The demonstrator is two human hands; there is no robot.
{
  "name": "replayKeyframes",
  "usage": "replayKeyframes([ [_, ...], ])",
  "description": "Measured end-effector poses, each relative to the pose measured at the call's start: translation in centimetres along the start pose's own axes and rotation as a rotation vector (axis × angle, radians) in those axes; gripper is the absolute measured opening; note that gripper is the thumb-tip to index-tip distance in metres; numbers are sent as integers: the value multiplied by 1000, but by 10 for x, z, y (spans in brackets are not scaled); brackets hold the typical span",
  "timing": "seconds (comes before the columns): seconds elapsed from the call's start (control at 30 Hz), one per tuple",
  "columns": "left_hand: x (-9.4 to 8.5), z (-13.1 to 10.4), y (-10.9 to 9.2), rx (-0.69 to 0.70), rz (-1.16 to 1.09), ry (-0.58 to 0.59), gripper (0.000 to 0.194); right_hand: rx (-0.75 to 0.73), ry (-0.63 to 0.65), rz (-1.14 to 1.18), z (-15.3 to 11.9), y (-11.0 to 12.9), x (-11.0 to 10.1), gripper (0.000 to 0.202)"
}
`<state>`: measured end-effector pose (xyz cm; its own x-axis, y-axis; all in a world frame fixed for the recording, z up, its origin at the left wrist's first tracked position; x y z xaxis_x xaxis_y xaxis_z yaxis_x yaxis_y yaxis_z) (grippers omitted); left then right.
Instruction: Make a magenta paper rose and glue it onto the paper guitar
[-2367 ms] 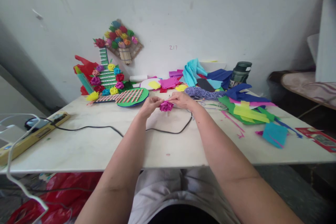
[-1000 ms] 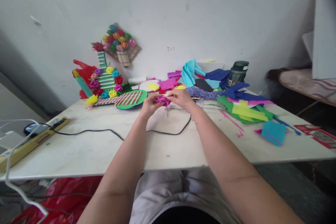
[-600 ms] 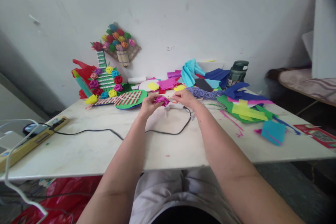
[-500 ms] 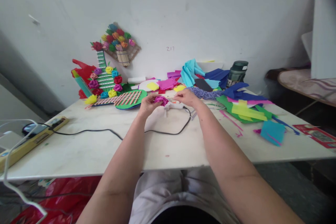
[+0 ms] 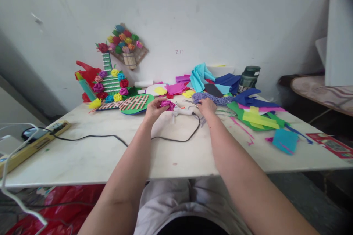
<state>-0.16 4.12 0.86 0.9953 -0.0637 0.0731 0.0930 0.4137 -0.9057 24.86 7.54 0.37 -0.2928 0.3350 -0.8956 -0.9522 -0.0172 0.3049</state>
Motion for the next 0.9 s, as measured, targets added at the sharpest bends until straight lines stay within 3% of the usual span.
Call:
replayKeyframes([
  [0.1, 0, 0, -1, 4, -11, 0, 43, -132, -59, 24, -5, 14, 1, 43],
  [0.27, -2, 0, -2, 28, 23, -31, 43, -244, 197, 12, -11, 44, 11, 53],
  [0.4, -3, 1, -2, 51, 47, -55, 42, -332, 260, -54, -20, 62, 18, 56],
  [0.63, -6, 4, 2, 49, 43, -69, 43, -328, 198, -133, -29, 69, 24, 47],
  [0.9, -6, 3, 3, 55, 43, -60, 42, -123, 74, 71, -13, 44, 5, 32],
])
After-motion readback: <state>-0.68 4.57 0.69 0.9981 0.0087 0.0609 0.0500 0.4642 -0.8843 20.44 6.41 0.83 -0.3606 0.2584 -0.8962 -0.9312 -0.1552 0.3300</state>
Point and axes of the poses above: each hand's wrist, its own z-axis towards the middle knuckle, its own x-axis out of the palm, y = z × x, the point moved 3 cm from there along z, towards the middle knuckle, and after that the axes turned 6 degrees about -x, right-handed, at the moved point
